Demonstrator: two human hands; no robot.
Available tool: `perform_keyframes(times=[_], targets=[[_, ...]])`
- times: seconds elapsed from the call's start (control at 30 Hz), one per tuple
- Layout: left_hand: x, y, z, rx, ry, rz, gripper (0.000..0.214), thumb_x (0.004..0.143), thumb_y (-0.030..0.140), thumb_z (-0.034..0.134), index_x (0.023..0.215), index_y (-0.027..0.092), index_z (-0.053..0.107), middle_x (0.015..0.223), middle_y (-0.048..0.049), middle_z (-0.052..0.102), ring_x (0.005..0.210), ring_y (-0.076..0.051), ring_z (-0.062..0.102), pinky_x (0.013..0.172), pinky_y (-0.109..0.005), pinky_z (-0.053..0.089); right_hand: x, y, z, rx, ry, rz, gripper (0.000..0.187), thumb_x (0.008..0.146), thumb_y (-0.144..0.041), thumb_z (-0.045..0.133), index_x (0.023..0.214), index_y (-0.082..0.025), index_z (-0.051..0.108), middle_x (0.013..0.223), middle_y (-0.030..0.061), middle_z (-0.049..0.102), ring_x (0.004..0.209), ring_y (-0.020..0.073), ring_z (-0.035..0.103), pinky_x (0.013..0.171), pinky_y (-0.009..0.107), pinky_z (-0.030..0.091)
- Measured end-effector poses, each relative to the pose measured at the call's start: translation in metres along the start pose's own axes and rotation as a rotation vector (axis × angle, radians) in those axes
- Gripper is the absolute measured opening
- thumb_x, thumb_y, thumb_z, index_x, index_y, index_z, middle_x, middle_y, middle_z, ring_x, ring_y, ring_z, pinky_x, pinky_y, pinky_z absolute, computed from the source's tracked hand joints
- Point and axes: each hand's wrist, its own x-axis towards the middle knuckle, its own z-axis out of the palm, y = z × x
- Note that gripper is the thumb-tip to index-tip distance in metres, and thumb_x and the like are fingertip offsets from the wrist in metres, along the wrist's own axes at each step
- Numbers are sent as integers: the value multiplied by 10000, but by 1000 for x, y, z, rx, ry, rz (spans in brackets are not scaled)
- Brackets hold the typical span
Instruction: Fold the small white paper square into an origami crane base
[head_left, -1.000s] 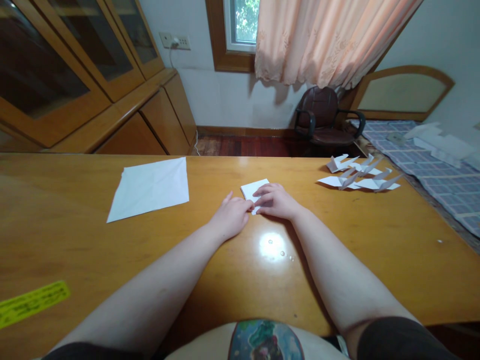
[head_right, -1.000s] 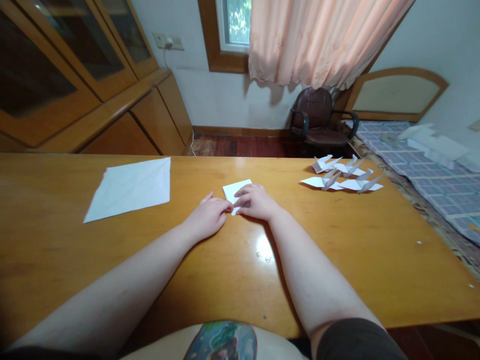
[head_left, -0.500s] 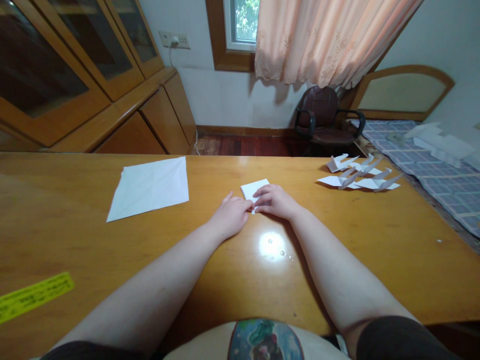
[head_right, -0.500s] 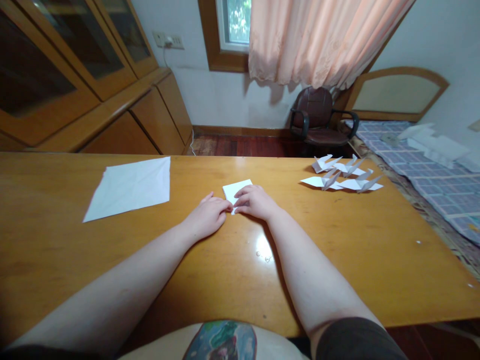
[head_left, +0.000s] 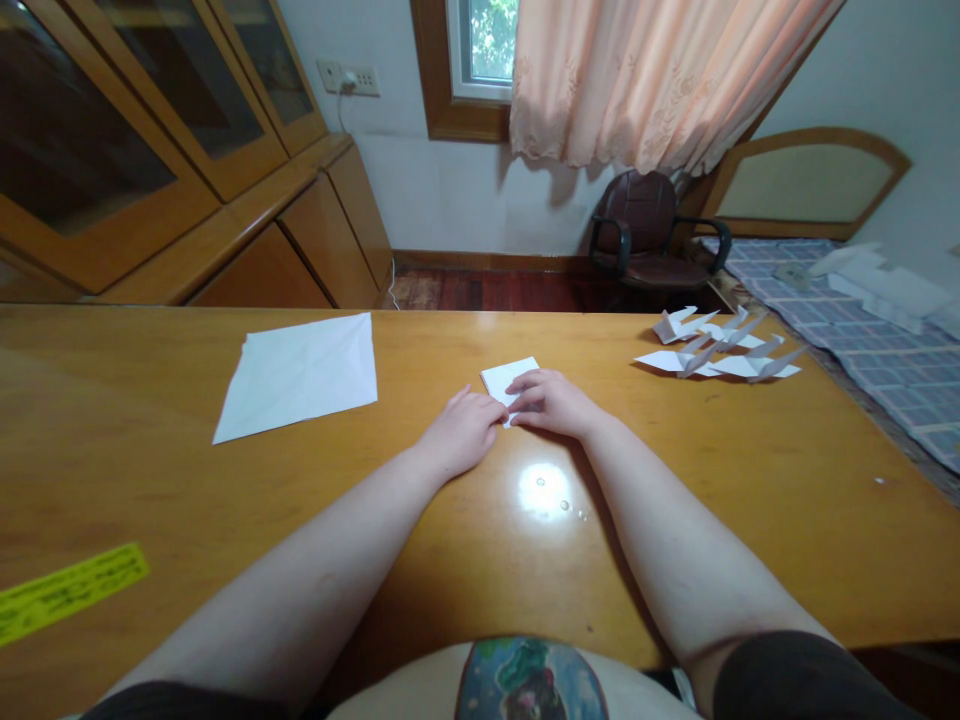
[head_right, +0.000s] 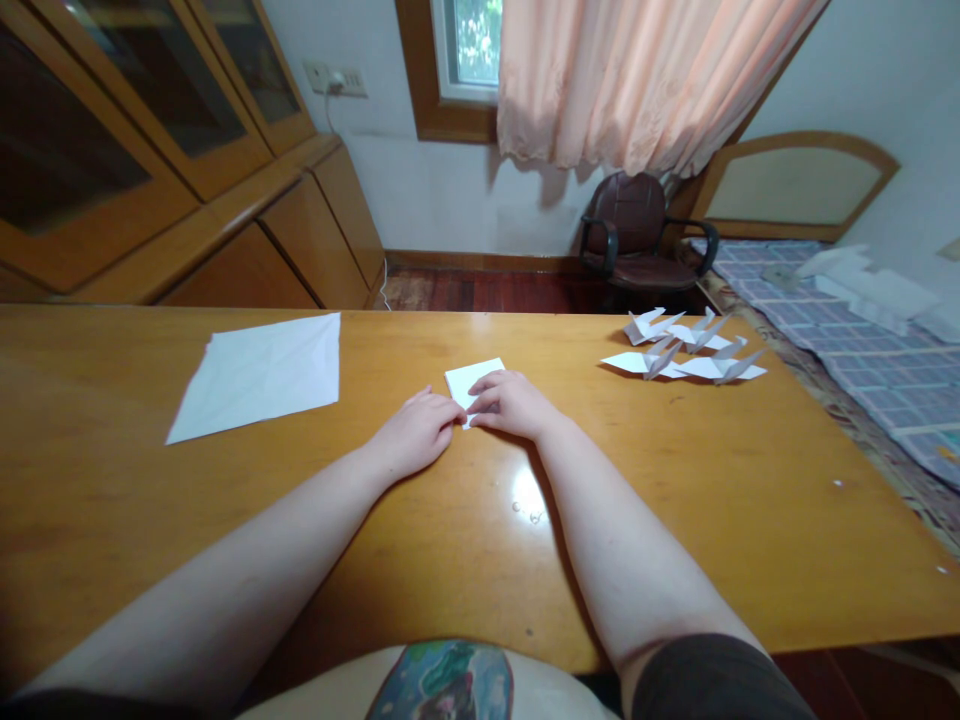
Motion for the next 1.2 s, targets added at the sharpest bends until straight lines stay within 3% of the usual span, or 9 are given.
perform_keyframes(times=[0.2,0.37,0.67,0.77,0.9,1.2], targets=[[0,-7,8,-21,56,21,274,857,130,476,1035,227,660,1150,-42,688,1095,-212,598,1113,-479,343,0,-4,-1,-17,12,-26,213,761,-232,709,964,-267,764,1127,62,688,1034,216,621,941,389,472],[2,-7,5,28,39,23,222,870,152,481,958,211,677,1047,-51,709,986,-215,614,967,-409,461,0,-7,-2,-8,23,-34,141,791,-226,691,906,-248,769,1075,65,695,1017,209,615,925,379,478],[1,-5,3,34,34,23,213,871,167,481,943,225,673,1010,-43,713,966,-213,617,992,-431,427,5,-10,-3,37,-4,-6,91,773,-262,743,848,-215,723,1005,60,691,1004,205,594,928,377,449],[1,-4,2,18,35,-5,215,870,175,485,958,236,671,1034,-43,712,1004,-215,617,1077,-493,347,5,-15,-4,-23,-20,38,102,765,-303,758,820,-228,716,1013,48,680,1034,220,561,1011,448,373],[1,-2,2,2,24,-16,226,873,182,483,975,245,674,1035,-40,711,1019,-213,616,1097,-506,326,5,-18,-3,-101,-32,81,65,761,-337,766,789,-285,739,1020,19,675,1047,227,521,1109,576,161],[-1,-4,5,-6,60,-22,269,876,184,489,1094,250,632,1192,-44,678,1116,-221,594,1112,-517,317,7,-18,2,-135,5,100,103,749,-358,779,766,-271,727,982,7,699,1096,234,499,1120,561,109]])
